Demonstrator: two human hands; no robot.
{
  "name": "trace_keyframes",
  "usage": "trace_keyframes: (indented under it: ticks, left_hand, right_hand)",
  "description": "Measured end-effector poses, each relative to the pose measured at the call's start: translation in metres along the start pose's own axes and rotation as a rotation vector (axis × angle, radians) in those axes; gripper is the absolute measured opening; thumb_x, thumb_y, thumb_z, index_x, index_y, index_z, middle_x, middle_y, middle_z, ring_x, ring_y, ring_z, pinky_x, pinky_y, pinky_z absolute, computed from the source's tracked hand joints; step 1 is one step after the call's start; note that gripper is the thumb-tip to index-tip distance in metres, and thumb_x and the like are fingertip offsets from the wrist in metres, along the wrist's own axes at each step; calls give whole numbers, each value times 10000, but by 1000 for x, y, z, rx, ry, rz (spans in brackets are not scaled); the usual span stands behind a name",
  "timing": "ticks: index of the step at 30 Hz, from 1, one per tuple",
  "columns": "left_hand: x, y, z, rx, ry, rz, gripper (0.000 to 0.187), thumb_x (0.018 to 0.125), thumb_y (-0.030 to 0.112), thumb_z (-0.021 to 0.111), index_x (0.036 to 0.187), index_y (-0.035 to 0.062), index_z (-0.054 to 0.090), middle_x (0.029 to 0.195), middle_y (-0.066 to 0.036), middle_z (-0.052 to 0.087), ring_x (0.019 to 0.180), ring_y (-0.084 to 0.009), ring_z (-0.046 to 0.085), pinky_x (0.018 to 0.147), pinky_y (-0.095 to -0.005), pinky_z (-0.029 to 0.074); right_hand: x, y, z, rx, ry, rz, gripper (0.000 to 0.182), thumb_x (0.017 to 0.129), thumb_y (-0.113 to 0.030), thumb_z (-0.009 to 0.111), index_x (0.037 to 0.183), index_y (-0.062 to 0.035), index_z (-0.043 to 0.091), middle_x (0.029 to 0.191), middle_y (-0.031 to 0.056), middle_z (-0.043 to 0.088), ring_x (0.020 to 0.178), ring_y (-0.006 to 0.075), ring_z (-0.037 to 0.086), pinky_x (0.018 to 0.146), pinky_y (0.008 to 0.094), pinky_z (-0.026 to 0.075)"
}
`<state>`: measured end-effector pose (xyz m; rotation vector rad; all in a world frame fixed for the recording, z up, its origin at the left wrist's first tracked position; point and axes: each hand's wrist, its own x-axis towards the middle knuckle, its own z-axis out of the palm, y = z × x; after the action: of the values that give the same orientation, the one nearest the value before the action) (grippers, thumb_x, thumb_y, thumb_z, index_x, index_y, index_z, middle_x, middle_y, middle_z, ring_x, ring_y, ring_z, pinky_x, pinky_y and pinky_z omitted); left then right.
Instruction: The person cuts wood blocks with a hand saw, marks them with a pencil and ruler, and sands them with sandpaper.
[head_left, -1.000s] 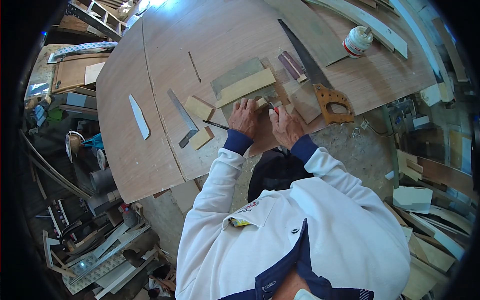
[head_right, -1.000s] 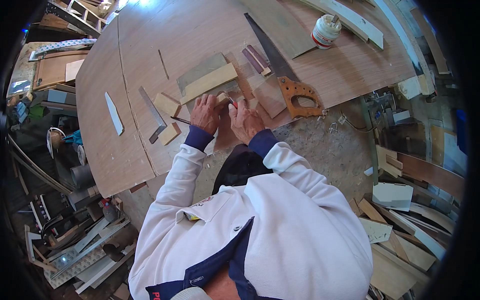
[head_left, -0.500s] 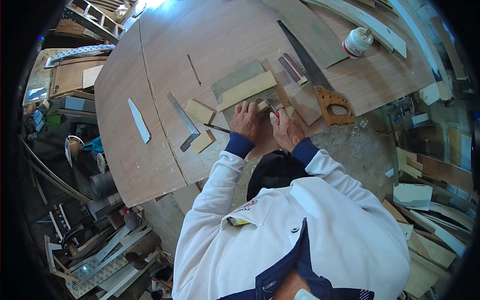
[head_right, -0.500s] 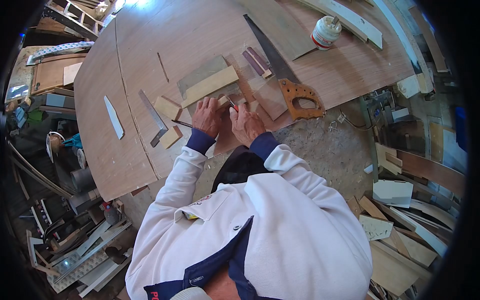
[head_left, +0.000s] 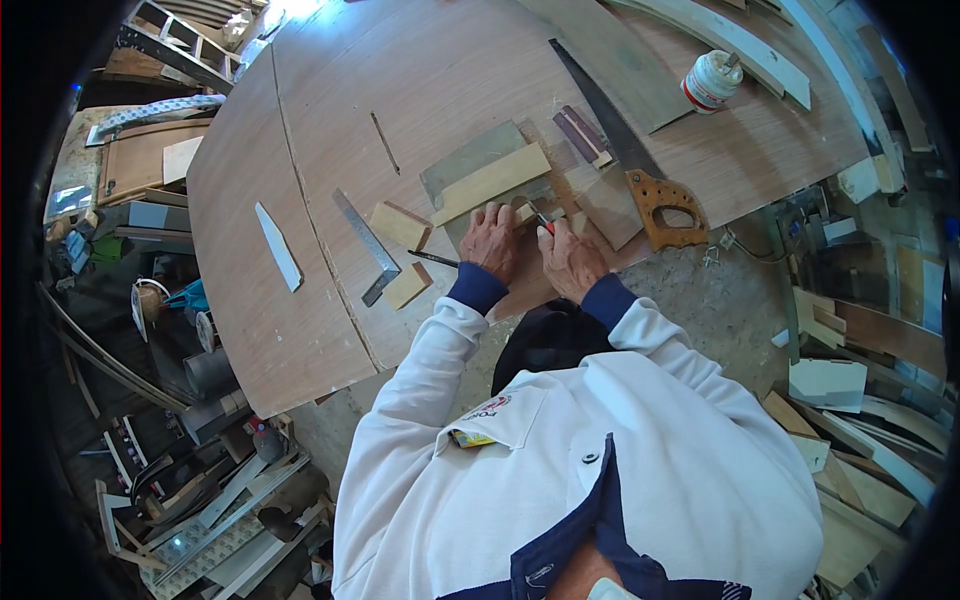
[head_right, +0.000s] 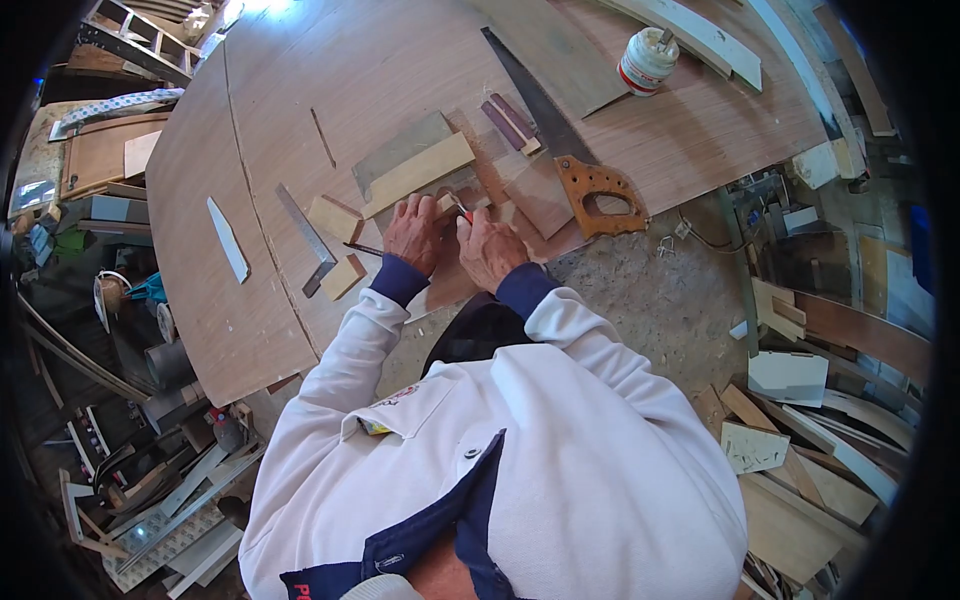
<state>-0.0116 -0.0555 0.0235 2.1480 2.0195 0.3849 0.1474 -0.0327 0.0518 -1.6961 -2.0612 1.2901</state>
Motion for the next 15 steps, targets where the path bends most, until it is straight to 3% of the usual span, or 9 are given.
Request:
trace_keyframes:
  ticks: [4,7,10,13,15]
  left_hand:
    - [1,-7,4,4,18,55,210,816,230,605,935,64,555,937,-112,519,886,-315,508,793,-390,427]
    - [0,-8,2,25,-71,74,220,811,142,562,1011,66,511,1004,-134,526,944,-347,521,810,-414,464]
    - [3,-8,-1,8,-109,11,247,806,129,547,1042,67,514,1007,-134,525,946,-350,519,815,-414,461]
    - [2,-11,-1,33,-122,126,272,797,140,565,1053,63,514,1012,-133,526,946,-354,516,806,-415,463]
    - [3,-7,-4,-6,-120,28,286,789,149,585,1049,57,512,1010,-132,522,946,-356,512,799,-416,463]
  right_hand:
    - [3,-8,1,-58,-7,60,398,959,-357,405,1004,26,504,834,310,635,845,467,633,756,522,505]
    - [4,-15,-1,-65,3,93,399,957,-359,408,1011,24,508,853,309,638,860,467,634,766,515,509]
    - [1,-12,-3,-60,3,55,402,957,-364,408,1020,21,505,857,312,638,851,473,632,761,520,508]
    - [-7,-15,-7,-53,6,45,408,958,-371,411,1023,22,499,849,310,637,842,470,633,754,517,509]
    - [-6,-16,-4,-60,13,56,411,958,-375,412,1022,21,497,844,310,635,839,466,633,752,517,508]
